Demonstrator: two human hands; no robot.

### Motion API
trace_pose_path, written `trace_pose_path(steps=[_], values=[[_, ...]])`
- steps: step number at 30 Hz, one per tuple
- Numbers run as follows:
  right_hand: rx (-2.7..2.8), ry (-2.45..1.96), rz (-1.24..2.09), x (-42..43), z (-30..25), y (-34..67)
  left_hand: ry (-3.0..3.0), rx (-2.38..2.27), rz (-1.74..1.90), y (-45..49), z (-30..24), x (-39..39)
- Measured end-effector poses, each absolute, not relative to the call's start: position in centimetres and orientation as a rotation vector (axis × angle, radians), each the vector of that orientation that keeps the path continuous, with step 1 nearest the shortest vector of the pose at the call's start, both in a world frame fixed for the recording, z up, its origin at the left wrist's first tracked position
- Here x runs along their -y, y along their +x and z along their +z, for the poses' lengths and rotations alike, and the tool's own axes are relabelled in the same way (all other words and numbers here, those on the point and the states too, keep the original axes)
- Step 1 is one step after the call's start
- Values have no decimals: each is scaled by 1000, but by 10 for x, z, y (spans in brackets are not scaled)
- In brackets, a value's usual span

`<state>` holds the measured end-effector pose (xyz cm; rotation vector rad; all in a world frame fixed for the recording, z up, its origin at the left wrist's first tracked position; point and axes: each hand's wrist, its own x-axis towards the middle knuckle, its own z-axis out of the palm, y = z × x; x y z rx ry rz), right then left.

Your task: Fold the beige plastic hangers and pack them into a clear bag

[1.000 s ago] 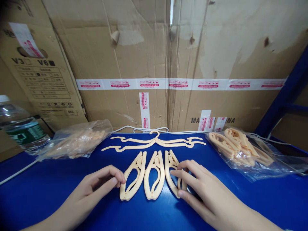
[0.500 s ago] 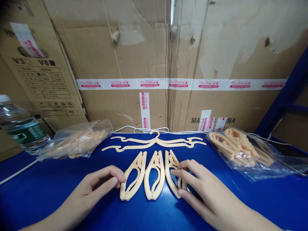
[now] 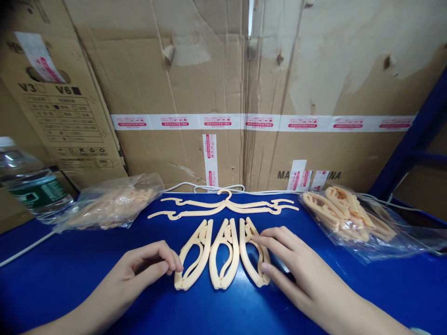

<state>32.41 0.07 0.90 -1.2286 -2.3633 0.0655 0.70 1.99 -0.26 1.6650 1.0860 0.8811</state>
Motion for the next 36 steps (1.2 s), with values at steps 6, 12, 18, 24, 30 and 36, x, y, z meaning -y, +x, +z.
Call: trace_pose_path(steps=[6, 12, 18, 24, 30, 36], values=[[2287, -1309, 82, -15, 1, 336, 1699, -1063, 904, 5, -4, -21], [2249, -1422, 45, -42, -11, 358, 1708, -1197, 902, 5, -2, -23], [2363, -1525, 63, -57, -12, 369, 1666, -1196, 903, 6, 0, -21], [2383, -1566, 6, -60, -14, 373, 1652, -1179, 893, 5, -2, -20], [2304, -1421, -157, -69, -23, 380, 1652, -1163, 891, 5, -4, -21], [2271, -1340, -128, -70, -22, 381, 1651, -1155, 933, 4, -7, -22]])
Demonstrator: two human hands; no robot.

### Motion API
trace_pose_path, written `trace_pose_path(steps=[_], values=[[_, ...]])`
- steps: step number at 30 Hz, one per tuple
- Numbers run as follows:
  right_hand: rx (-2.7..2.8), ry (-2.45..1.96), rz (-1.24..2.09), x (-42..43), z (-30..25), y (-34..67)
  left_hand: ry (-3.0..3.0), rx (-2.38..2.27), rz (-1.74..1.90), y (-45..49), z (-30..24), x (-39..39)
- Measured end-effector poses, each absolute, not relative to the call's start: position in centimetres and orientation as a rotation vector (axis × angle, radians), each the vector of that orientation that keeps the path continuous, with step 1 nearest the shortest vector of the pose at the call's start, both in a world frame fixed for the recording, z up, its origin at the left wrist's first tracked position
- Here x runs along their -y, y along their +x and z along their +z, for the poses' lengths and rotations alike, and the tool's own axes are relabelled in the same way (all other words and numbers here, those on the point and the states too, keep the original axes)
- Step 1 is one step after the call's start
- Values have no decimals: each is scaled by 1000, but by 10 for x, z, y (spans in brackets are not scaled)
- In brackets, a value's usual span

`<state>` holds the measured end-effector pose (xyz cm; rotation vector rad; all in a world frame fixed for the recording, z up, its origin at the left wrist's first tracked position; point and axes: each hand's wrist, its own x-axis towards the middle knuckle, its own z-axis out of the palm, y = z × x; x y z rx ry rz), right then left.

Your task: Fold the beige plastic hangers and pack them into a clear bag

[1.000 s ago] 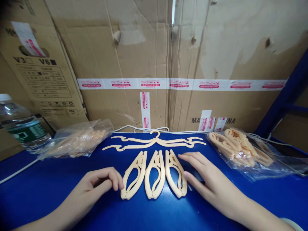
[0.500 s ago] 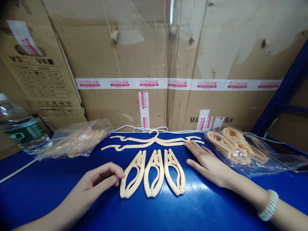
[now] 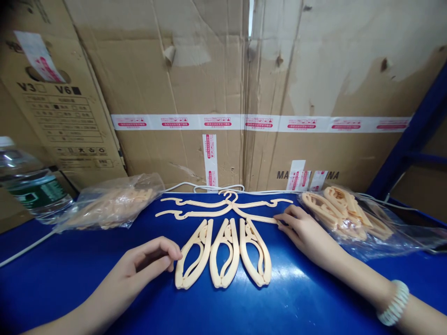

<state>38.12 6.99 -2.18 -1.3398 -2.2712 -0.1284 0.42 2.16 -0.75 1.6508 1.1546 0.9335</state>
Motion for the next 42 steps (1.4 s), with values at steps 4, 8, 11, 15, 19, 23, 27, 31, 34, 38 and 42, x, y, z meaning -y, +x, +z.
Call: trace_pose_path(steps=[4, 8, 11, 15, 19, 23, 27, 31, 34, 38, 42], values=[[2246, -1336, -86, -68, -19, 379, 1656, -1158, 931, 5, -6, -23], [2205, -1368, -21, -66, -16, 376, 1663, -1181, 929, 6, -2, -23], [2166, -1424, 47, -65, -15, 375, 1665, -1193, 935, 6, 0, -22], [2091, -1466, 125, -63, -15, 376, 1635, -1201, 960, 5, -2, -22], [1974, -1405, 161, -58, -12, 377, 1554, -1204, 1071, 5, -5, -25], [1899, -1382, 192, -52, -4, 378, 1430, -1214, 1214, 3, -14, -31], [1860, -1338, 246, -45, 2, 377, 1321, -1198, 1299, 1, -26, -37], [1908, -1330, 207, -36, 6, 370, 1334, -1135, 1340, 1, -33, -36], [1984, -1351, 176, -30, 6, 364, 1385, -1090, 1284, 4, -28, -30], [2050, -1360, 152, -25, 4, 358, 1489, -1074, 1086, 8, -15, -22], [2078, -1338, 141, -19, 5, 350, 1583, -1126, 1014, 8, -8, -19]])
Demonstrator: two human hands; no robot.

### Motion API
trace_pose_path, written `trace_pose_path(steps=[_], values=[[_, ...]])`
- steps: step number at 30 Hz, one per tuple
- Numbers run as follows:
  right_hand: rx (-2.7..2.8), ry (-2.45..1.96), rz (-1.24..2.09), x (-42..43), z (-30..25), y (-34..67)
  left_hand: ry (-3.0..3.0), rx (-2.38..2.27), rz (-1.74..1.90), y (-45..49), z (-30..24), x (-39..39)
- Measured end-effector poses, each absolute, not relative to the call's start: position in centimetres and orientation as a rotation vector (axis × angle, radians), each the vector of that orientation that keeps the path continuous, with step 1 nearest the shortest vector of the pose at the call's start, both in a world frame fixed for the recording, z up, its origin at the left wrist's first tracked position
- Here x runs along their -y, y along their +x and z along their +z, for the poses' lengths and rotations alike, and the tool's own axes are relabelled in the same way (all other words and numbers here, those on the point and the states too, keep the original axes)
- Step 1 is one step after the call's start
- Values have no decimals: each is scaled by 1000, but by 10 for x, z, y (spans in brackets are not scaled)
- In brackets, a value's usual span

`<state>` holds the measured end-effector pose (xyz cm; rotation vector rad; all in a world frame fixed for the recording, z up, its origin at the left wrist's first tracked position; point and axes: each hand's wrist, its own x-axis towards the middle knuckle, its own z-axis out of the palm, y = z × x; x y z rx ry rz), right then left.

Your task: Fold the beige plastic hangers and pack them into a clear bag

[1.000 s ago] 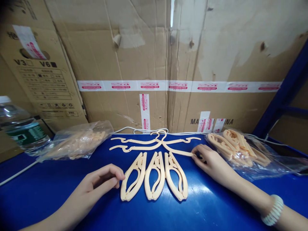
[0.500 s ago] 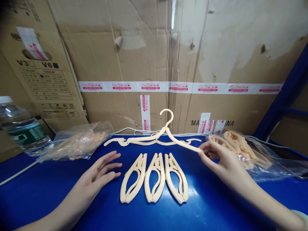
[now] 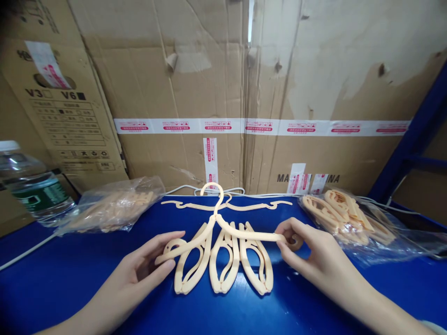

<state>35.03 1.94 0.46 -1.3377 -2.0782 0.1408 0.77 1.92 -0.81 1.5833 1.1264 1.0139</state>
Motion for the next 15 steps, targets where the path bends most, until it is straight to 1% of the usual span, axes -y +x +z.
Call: trace_pose_path(steps=[5, 9, 12, 15], values=[[2231, -1163, -69, -18, 10, 348, 1610, -1223, 1027, 4, -5, -21], [2406, -1045, -359, -22, 7, 353, 1609, -1277, 1050, 4, -4, -23], [2383, -1018, -637, -22, 1, 355, 1608, -1243, 1038, 5, -4, -24], [2325, -988, -744, -18, -5, 357, 1602, -1216, 1047, 6, -5, -24]])
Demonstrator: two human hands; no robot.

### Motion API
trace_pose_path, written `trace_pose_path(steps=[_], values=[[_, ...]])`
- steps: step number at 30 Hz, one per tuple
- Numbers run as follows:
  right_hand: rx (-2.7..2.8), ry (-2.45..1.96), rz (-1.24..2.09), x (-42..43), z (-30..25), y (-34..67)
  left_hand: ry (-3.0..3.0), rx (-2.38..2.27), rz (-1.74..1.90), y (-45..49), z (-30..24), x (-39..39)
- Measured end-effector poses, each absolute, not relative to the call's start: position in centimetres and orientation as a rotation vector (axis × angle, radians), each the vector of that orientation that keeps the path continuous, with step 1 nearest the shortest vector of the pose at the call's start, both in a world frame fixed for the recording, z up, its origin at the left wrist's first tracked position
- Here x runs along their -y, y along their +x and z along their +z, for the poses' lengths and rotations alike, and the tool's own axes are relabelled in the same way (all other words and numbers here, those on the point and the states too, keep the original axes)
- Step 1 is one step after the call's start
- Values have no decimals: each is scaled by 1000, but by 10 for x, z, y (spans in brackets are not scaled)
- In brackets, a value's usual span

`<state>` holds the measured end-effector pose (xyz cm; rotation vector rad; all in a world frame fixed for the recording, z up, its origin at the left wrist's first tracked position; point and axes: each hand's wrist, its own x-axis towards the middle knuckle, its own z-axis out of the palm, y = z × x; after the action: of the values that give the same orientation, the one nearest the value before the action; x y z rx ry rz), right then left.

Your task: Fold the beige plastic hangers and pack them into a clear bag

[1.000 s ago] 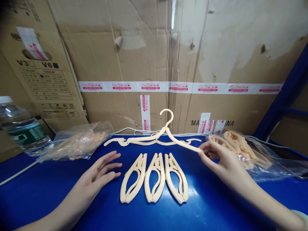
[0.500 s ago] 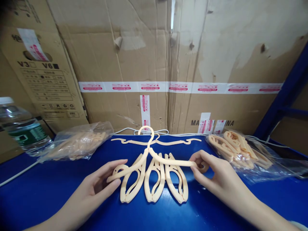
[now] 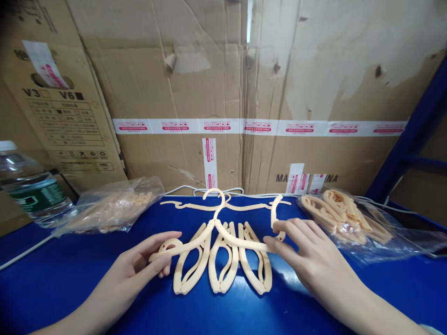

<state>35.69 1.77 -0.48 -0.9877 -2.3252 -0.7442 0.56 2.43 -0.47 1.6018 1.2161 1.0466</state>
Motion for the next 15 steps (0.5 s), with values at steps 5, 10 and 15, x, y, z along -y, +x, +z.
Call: trace_pose_path(steps=[5, 10, 15], values=[[2311, -940, -608, -8, -3, 353, 1583, -1167, 1064, 7, -4, -24], [2264, -892, -410, -2, 13, 336, 1584, -1146, 1081, 8, -2, -23], [2149, -946, -283, -3, 14, 329, 1596, -1119, 1078, 7, -3, -23]])
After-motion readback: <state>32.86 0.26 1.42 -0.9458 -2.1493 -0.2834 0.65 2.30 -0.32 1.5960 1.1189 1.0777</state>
